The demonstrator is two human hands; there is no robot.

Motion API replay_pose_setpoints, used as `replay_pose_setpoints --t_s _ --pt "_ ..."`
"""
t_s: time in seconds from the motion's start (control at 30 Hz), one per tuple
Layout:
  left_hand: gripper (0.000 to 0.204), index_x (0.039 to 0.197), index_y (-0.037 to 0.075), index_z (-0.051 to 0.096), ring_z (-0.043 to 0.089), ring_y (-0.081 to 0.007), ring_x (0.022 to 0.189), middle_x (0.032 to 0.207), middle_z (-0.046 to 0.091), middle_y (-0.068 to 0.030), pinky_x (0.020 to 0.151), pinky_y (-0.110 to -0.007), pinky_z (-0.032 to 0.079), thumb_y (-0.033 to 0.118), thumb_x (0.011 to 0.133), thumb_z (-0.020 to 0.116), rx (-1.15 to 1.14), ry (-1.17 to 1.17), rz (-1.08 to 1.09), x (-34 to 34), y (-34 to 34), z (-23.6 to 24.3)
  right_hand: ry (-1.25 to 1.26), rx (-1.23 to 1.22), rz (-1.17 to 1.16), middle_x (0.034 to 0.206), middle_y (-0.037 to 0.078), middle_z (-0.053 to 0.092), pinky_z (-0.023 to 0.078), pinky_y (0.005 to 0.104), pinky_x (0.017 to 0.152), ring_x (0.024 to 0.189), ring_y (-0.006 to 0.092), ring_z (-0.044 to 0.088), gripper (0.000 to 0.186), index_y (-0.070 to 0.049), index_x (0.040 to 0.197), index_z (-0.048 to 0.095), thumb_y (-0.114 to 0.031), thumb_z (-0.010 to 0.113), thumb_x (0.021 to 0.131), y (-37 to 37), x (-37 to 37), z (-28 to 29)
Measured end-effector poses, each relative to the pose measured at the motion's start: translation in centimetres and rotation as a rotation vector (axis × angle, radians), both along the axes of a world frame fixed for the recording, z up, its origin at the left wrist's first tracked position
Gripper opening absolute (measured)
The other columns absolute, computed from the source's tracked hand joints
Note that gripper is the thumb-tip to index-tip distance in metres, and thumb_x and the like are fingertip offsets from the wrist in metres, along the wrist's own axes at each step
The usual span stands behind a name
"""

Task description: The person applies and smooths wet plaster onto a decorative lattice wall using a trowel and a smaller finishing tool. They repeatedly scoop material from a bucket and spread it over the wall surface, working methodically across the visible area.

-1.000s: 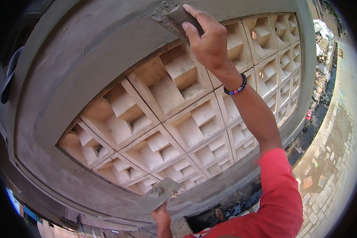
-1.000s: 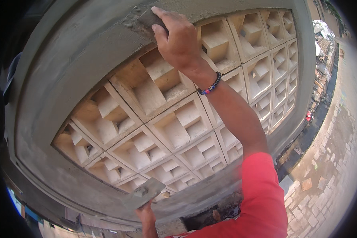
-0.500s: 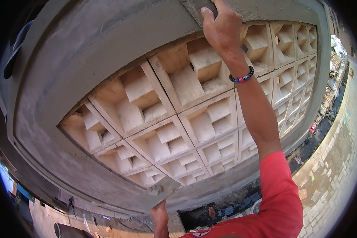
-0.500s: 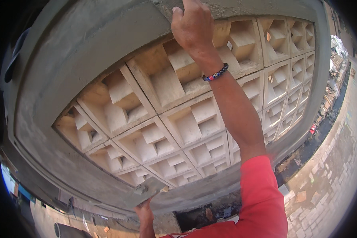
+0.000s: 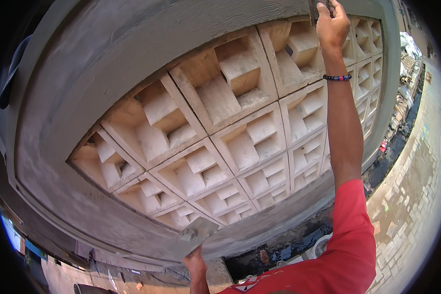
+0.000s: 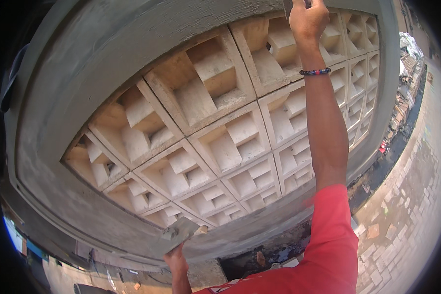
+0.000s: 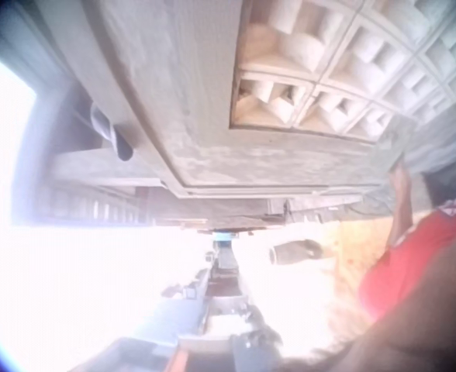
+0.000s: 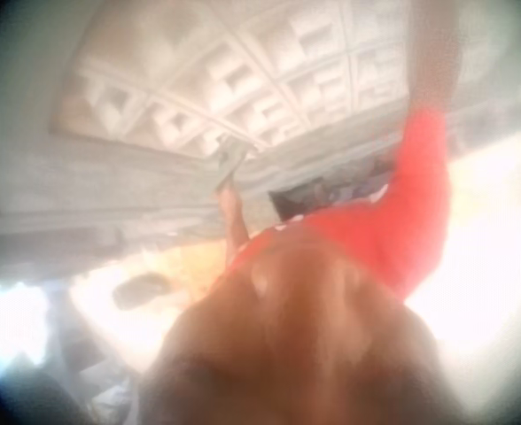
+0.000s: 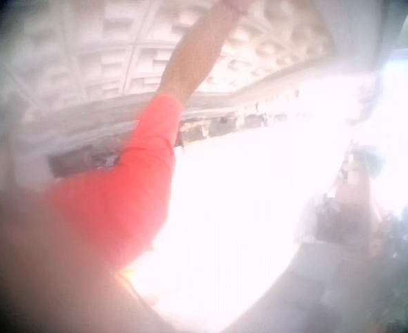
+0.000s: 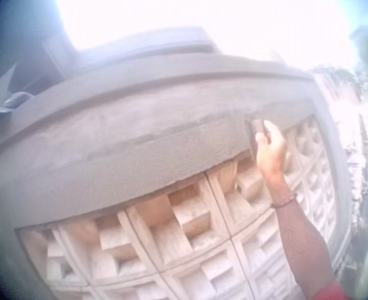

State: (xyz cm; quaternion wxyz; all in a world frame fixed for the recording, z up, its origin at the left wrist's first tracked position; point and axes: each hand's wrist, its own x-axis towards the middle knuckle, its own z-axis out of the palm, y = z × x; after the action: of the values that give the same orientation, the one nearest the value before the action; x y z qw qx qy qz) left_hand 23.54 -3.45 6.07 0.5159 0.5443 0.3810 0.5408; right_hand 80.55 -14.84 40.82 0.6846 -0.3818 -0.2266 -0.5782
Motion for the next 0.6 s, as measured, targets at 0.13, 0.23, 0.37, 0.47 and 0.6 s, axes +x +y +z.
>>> replay_pose_setpoints --t_s 0.13,0.23,0.37,0.47,0.6 --pt "0.046 0.123 -0.007 0.057 0.062 -0.0226 0.110 0.122 0.063 -0.0140 0.098 -0.034 0.047 -0.010 0.079 0.068 -0.018 -0.003 -0.016 0.2 0.0 0.0 0.124 -0.080 0.111 0.115 0.022 0.067 0.047 0.0357 0.098 0.111 0.0276 0.063 0.037 0.010 0.119 0.060 -0.010 0.060 0.089 -2.4 4.9 -0.7" --pt "0.047 0.124 -0.007 0.057 0.061 -0.0233 0.110 0.122 0.063 -0.0143 0.099 -0.035 0.047 -0.010 0.079 0.067 0.010 -0.045 -0.011 0.7 -0.1 -0.5 0.099 -0.131 0.162 0.113 0.019 0.069 0.049 0.0340 0.094 0.107 0.0249 0.065 0.037 0.009 0.120 0.061 -0.011 0.061 0.089 1.0 1.0 -0.3" --pt "0.050 0.127 -0.007 0.054 0.060 -0.0237 0.113 0.126 0.060 -0.0143 0.099 -0.035 0.047 -0.011 0.079 0.067 -0.029 -0.053 -0.021 1.3 0.2 -1.3 -0.068 -0.290 0.148 0.121 0.023 0.065 0.047 0.0372 0.099 0.115 0.0308 0.062 0.040 0.008 0.125 0.058 -0.005 0.056 0.088 5.8 -11.3 -0.2" --pt "0.052 0.130 -0.006 0.052 0.059 -0.0240 0.115 0.128 0.059 -0.0146 0.100 -0.035 0.046 -0.011 0.079 0.066 -0.056 0.013 -0.042 1.1 -0.3 -0.8 -0.336 -0.430 0.219 0.106 0.020 0.067 0.050 0.0417 0.087 0.097 0.0353 0.063 0.035 -0.001 0.119 0.063 -0.007 0.064 0.085 10.5 -19.7 -2.1" --pt "0.051 0.130 -0.006 0.051 0.058 -0.0241 0.116 0.127 0.059 -0.0143 0.101 -0.035 0.045 -0.011 0.081 0.064 -0.081 0.074 0.024 -0.3 -1.8 -0.1 -0.458 -0.674 0.683 0.103 0.018 0.067 0.051 0.0356 0.086 0.095 0.0315 0.064 0.041 0.002 0.127 0.059 -0.006 0.064 0.087 11.2 -27.6 -8.1"
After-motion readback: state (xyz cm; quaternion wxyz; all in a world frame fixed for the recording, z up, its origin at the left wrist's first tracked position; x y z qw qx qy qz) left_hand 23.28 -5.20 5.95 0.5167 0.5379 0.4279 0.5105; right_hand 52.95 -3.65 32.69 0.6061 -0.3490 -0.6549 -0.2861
